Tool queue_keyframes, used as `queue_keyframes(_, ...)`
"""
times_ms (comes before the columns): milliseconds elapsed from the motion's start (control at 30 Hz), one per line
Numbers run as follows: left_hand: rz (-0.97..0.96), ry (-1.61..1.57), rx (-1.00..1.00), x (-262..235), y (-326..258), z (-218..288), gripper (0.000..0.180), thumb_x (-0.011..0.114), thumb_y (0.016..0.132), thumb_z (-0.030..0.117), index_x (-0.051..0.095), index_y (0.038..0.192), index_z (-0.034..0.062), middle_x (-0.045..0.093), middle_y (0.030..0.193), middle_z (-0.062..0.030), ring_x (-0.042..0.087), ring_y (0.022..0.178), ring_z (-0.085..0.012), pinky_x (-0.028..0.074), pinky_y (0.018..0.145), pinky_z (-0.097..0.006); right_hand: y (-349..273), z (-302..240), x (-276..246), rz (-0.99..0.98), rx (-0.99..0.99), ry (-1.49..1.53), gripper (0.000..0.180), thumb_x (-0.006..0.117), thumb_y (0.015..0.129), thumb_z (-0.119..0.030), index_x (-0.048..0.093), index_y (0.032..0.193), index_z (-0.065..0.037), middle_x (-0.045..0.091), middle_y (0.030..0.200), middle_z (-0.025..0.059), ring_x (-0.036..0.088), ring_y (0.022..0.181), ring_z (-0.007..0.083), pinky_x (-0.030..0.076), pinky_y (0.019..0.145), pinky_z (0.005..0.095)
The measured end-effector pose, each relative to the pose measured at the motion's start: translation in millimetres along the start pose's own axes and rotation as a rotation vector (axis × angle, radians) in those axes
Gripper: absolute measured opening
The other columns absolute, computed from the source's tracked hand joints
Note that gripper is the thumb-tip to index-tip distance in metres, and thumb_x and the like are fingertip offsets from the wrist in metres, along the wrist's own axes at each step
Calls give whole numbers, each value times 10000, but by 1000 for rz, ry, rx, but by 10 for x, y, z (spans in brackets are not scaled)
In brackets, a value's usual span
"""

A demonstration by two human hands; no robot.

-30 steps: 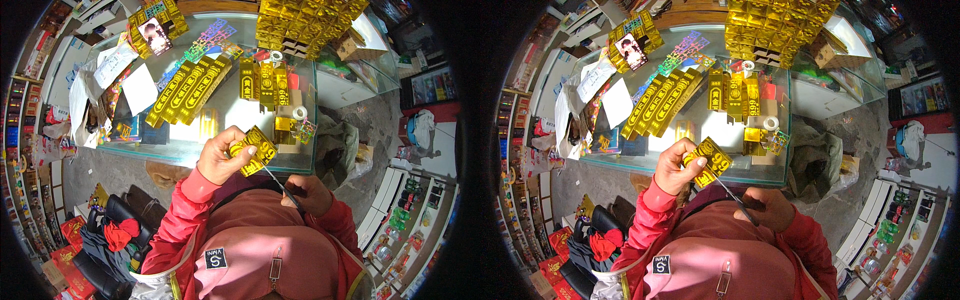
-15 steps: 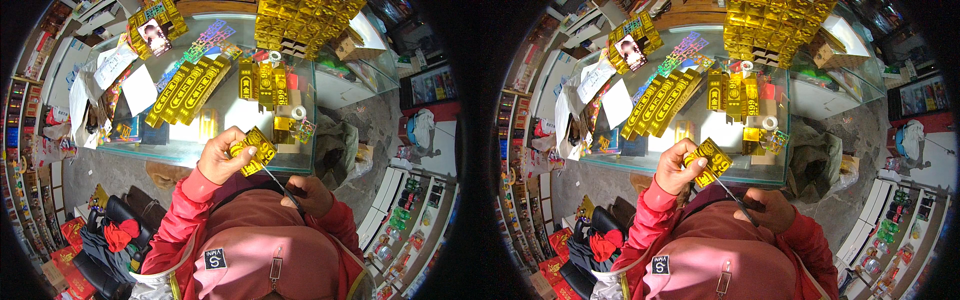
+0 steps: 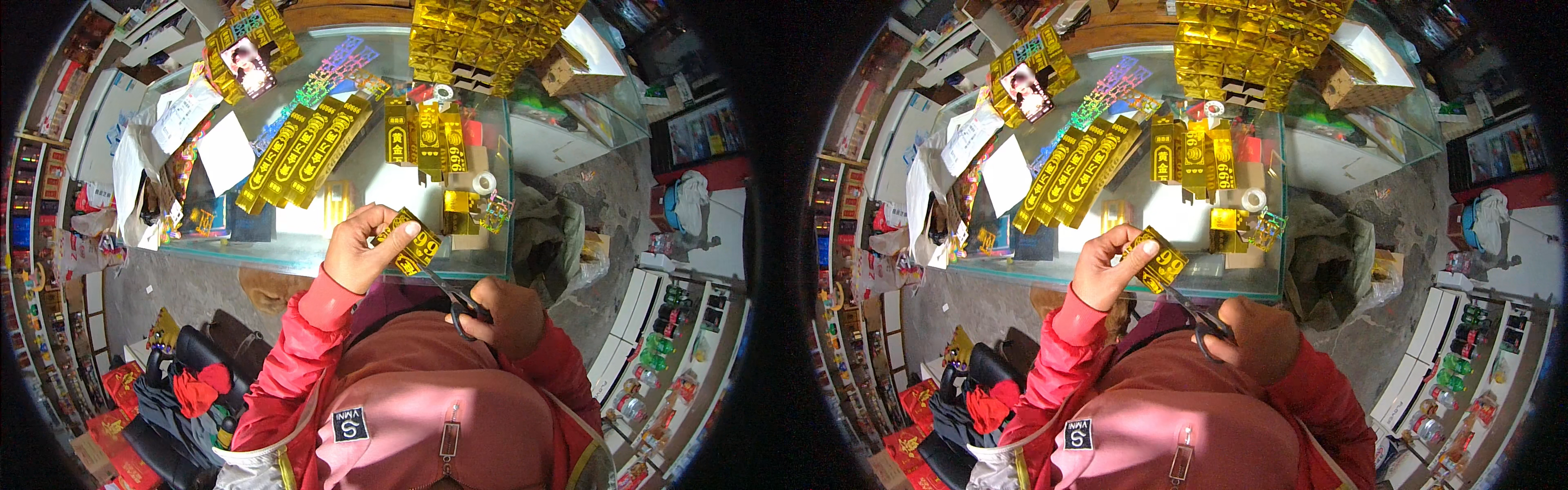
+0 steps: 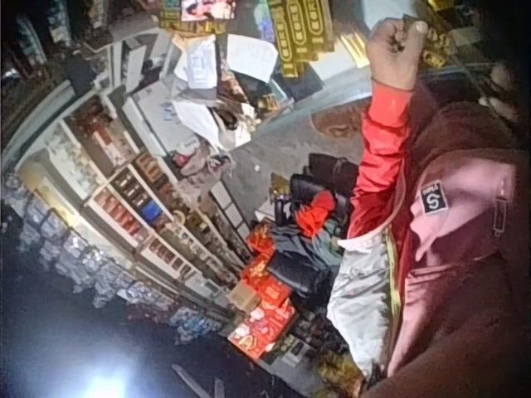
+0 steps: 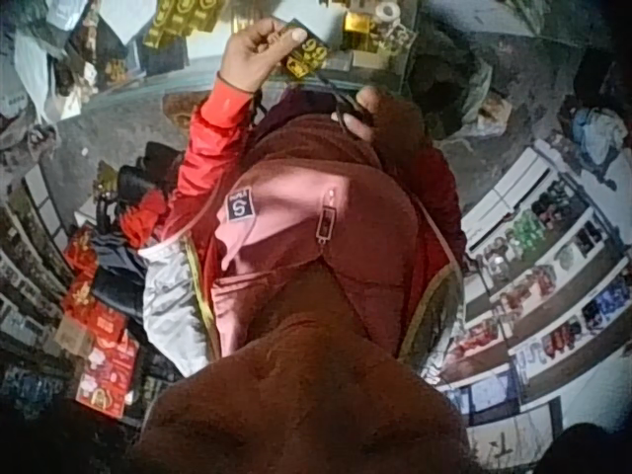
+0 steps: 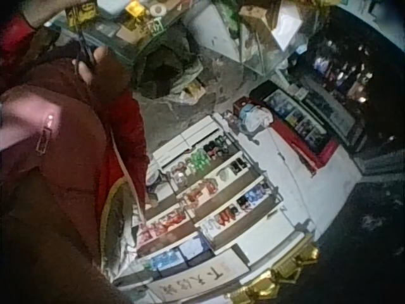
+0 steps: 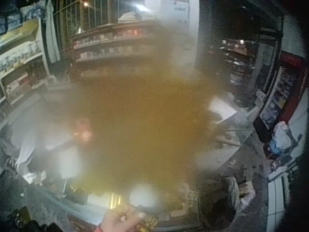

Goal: The person assembles flat gold-colored paper sheets into small rectangular bars by folding and taping them. They use scissors to trim edges and clear tape to secure the folds, then place the finished bars on the glass counter.

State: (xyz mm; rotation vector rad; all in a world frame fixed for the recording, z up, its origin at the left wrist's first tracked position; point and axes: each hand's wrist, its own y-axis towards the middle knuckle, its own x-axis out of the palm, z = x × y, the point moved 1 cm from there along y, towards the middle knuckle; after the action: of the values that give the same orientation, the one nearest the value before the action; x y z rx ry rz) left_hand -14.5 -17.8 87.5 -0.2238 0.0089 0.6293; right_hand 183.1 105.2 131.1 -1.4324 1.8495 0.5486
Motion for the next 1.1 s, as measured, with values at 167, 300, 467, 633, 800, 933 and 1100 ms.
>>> queue_keyframes(167,-38,75,58,12,15,-49,195,640,875,189,620,920,1,618,778,8,530,714,-43,429,681,-205,7,28,89,44,-50,-137,309,727,707,-280,525,741,-50,546,686,122,573,580,296,450,499,389)
queue_keyframes(300,-27,-168,-28,54,-11,-43,196,627,887,190,620,909,-4,633,782,-7,548,713,-51,439,682,-206,23,27,142,71,-64,-146,310,730,694,-277,526,749,-50,539,673,119,570,574,295,452,496,384)
queue_keyframes(467,21,-203,-52,80,27,-29,184,628,887,193,591,807,31,597,699,11,524,615,-45,433,585,-204,50,-17,159,35,-50,-122,339,732,698,-313,527,760,-50,550,682,122,573,591,297,454,509,387)
queue_keyframes(633,48,-309,-9,64,-12,12,174,649,873,174,563,790,46,542,677,53,454,610,-13,383,556,-187,22,22,82,-224,84,204,408,751,711,-381,515,762,-52,543,668,105,554,586,244,429,524,343)
queue_keyframes(800,45,-248,28,28,-42,69,162,655,861,144,546,790,48,505,719,47,445,659,-27,377,596,-195,-29,166,23,-392,227,736,323,721,793,-266,465,771,-71,487,651,13,433,589,84,383,521,268)
queue_keyframes(933,19,-240,32,31,-57,84,160,655,853,115,532,782,41,479,738,30,433,693,-42,376,639,-210,-49,230,30,-488,338,967,218,646,859,-173,463,783,-82,487,665,-25,416,592,44,360,512,231)
queue_keyframes(1100,4,-231,13,25,-70,68,173,666,823,92,514,758,42,449,720,13,415,703,-77,357,665,-235,-31,213,29,-462,343,984,218,638,869,-188,469,777,-86,467,646,-37,404,574,37,341,498,226)
